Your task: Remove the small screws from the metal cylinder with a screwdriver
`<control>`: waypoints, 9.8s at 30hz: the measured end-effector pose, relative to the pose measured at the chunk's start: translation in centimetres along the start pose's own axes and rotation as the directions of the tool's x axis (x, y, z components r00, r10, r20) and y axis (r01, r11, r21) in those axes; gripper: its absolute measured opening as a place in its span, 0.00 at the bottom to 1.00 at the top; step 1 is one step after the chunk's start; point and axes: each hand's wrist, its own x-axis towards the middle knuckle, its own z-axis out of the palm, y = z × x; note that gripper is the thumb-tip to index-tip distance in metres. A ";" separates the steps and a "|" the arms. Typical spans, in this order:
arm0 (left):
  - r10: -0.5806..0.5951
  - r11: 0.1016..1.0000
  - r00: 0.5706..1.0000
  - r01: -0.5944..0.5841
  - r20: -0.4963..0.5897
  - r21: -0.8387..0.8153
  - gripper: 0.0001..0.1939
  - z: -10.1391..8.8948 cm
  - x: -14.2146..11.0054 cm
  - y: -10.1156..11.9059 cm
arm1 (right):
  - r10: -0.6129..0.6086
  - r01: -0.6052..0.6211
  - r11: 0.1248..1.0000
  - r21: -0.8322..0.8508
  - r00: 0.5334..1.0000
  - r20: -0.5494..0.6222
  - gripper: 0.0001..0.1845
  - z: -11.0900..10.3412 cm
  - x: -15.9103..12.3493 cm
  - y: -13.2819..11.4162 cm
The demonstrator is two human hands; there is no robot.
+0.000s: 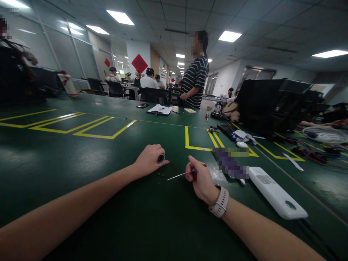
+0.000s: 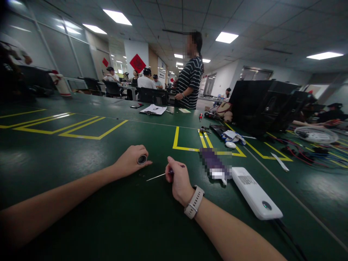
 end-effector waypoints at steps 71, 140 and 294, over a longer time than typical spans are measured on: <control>-0.612 -0.284 0.697 0.247 0.373 -0.926 0.12 -7.6 -1.1 6.4 | 0.003 -0.003 0.981 -0.194 1.000 0.000 0.16 -1.1 -0.1 -1.5; -0.568 0.070 0.776 0.377 0.273 -0.924 0.13 -4.9 -2.9 8.0 | -0.422 0.766 0.218 -0.605 0.633 0.649 0.07 1.9 -5.4 -3.1; -0.585 0.030 0.731 0.452 0.351 -0.891 0.14 -3.7 -2.5 5.9 | -0.286 0.272 0.804 -0.529 0.957 0.058 0.14 0.1 -2.4 -1.6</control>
